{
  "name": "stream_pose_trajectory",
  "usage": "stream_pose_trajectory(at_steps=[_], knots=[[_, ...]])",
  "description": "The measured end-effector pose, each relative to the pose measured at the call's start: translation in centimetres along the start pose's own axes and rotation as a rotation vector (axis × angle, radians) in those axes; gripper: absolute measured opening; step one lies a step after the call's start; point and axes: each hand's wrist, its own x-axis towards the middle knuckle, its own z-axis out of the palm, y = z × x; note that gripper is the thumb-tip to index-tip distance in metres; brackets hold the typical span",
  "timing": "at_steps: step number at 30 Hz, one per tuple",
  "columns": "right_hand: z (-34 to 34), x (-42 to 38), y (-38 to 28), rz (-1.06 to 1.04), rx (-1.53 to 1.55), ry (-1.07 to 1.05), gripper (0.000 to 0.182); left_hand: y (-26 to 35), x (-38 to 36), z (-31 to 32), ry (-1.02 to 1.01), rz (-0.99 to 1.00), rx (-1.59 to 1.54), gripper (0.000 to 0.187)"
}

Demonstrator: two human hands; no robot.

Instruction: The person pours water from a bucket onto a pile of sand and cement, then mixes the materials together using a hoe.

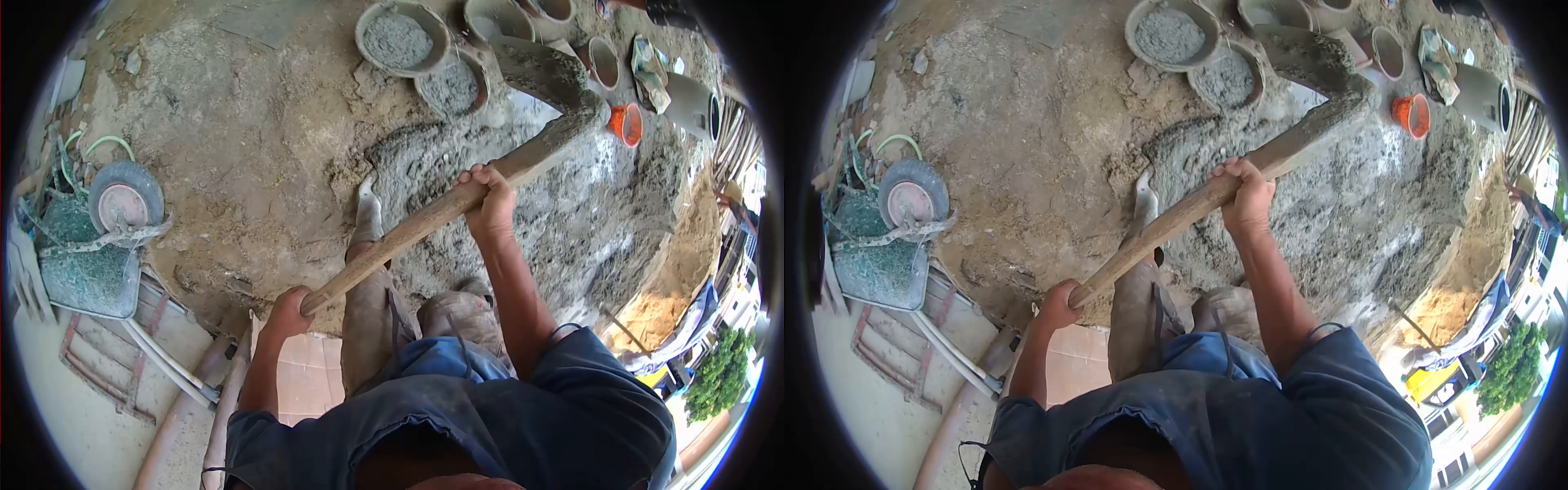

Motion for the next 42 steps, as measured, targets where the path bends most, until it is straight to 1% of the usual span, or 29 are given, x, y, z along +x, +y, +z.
stream_pose_trajectory(at_steps=[1,2,3,5,6,7,8,9,10,11,12,14,15,17,20,21,23,25,27,29,30,31,33,35,37,38,40,41,42], knots=[[-1.8,-1.3,-1.7,-0.022,0.003,0.088,0.011,3.3,-0.6,-0.6,-0.116,-0.048,-0.023,0.032],[-6.3,-0.2,-2.6,0.025,0.042,0.051,0.006,6.3,-0.8,-0.4,-0.231,-0.103,-0.049,0.031],[-9.0,0.4,-3.8,0.012,-0.005,0.104,0.005,8.7,-0.4,0.5,-0.28,-0.113,-0.044,0.031],[-16.0,4.3,-4.5,0.021,0.012,0.169,0.011,13.0,2.0,3.4,-0.366,-0.149,-0.004,0.052],[-17.5,5.4,-4.1,0.022,-0.018,0.302,0.015,15.2,2.9,5.6,-0.388,-0.154,0.007,0.052],[-20.8,7.8,-2.2,0.008,-0.079,0.398,0.012,17.4,3.4,7.8,-0.381,-0.174,0.008,0.056],[-24.0,9.5,0.2,0.068,-0.13,0.396,0.011,19.0,3.5,9.4,-0.365,-0.195,0.01,0.061],[-26.3,10.5,3.3,0.182,-0.114,0.404,0.013,20.4,2.6,10.1,-0.367,-0.209,0.026,0.061],[-28.6,11.2,7.2,0.332,-0.172,0.357,0.015,22.0,0.9,10.4,-0.456,-0.279,0.012,0.063],[-28.0,9.2,10.4,0.462,-0.112,0.395,0.013,23.6,0.1,10.5,-0.548,-0.343,-0.002,0.066],[-29.2,7.5,11.8,0.592,-0.054,0.242,0.011,25.4,-0.1,9.7,-0.563,-0.356,0.013,0.066],[-31.5,4.7,14.3,0.683,0.282,0.241,0.012,29.3,-0.4,6.6,-0.613,-0.419,-0.172,0.068],[-31.7,4.5,14.1,0.705,0.39,0.253,0.012,31.2,-0.1,5.8,-0.594,-0.418,-0.163,0.068],[-31.7,4.7,12.2,0.709,0.453,0.232,0.011,34.4,1.3,4.6,-0.604,-0.246,-0.468,0.067],[-30.9,4.7,9.3,0.71,0.514,0.246,0.011,36.4,3.4,2.5,-0.573,-0.065,-0.58,0.081],[-30.1,4.5,8.6,0.717,0.511,0.264,0.01,37.3,3.8,1.2,-0.572,-0.054,-0.581,0.081],[-28.3,4.4,6.9,0.694,0.537,0.26,0.009,39.0,4.5,-2.3,-0.679,0.003,-0.651,0.089],[-25.5,4.0,5.4,0.671,0.552,0.252,0.009,39.2,4.3,-6.3,-0.703,0.029,-0.601,0.091],[-21.3,3.6,3.2,0.542,0.517,0.234,0.008,38.1,3.2,-10.0,-0.709,0.068,-0.557,0.093],[-16.1,2.5,1.0,0.494,0.477,0.183,0.009,36.5,0.6,-13.2,-0.458,0.284,-0.517,0.098],[-13.2,2.1,0.1,0.422,0.427,0.187,0.007,35.2,-0.6,-14.9,-0.419,0.349,-0.506,0.092],[-10.3,1.5,-0.8,0.35,0.379,0.188,0.006,33.7,-2.4,-17.0,-0.394,0.362,-0.511,0.092],[-4.1,-0.3,-1.9,0.312,0.381,0.102,0.006,30.2,-6.7,-21.1,-0.291,0.314,-0.276,0.091],[1.5,-2.1,-1.5,0.157,0.316,0.034,0.005,26.4,-10.3,-23.0,-0.173,0.198,-0.045,0.074],[6.5,-3.6,0.4,0.005,0.212,-0.013,0.006,22.4,-10.5,-23.0,-0.295,-0.228,0.007,0.06],[8.4,-3.5,2.3,-0.045,0.157,-0.02,0.007,18.8,-10.1,-21.4,-0.183,-0.278,0.119,0.053],[12.1,-2.1,6.6,-0.127,0.069,-0.043,0.009,7.9,-7.2,-16.1,0.078,-0.312,0.269,0.04],[13.0,-0.6,9.0,-0.156,0.034,-0.052,0.009,0.7,-4.7,-13.1,0.161,-0.435,0.338,0.038],[13.1,0.0,10.6,-0.153,0.038,-0.052,0.009,-5.1,-1.4,-10.4,0.243,-0.46,0.274,0.037]])
